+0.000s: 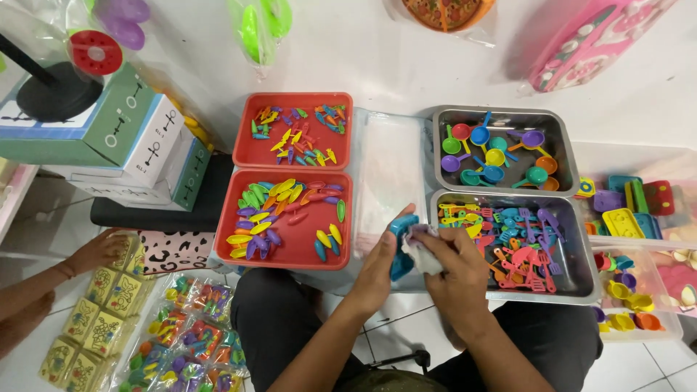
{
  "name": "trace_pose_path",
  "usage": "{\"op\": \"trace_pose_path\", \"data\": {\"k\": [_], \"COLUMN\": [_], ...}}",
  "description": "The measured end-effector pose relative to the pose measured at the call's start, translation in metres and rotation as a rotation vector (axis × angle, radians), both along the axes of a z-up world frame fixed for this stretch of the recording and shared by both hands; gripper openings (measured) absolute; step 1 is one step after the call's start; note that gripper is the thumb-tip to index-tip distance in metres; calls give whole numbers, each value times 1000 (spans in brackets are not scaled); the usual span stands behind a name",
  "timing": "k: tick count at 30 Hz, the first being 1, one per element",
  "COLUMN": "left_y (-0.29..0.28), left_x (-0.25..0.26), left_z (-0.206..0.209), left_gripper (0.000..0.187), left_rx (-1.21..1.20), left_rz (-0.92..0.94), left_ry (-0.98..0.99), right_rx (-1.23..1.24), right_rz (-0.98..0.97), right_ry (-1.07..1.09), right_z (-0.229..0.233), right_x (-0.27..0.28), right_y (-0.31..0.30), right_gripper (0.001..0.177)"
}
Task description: Sorting, cleaning, and packing small plastic toys into bags and trays.
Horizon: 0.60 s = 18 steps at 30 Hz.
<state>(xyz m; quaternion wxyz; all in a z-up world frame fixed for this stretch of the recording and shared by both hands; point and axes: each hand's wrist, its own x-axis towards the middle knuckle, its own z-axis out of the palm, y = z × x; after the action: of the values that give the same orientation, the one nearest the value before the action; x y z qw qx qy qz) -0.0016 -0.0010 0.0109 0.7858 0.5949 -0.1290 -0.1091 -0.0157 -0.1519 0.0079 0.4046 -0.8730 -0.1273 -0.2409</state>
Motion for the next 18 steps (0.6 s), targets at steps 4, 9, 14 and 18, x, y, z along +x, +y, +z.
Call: {"op": "trace_pose_path", "data": {"k": [4,9,14,18], "left_y": [5,7,6,16], "left_x": [5,8,9,5], "left_z": [-2,-17,-17,-58], "left_gripper": [79,70,79,23], "left_rx": [-45,-334,-435,-636], "left_rz": [21,160,204,108], "left_ry": [54,199,312,266], "right_rx": [-45,418,472,810], "right_rz": [44,150,165,192], "right_ry": [-10,326,458,722], "right_z": [4,19,-1,-32], "right_x": [-4,-5,-6,2], "right_y": [9,8,4,-14], "right_gripper": [42,20,42,22]}}
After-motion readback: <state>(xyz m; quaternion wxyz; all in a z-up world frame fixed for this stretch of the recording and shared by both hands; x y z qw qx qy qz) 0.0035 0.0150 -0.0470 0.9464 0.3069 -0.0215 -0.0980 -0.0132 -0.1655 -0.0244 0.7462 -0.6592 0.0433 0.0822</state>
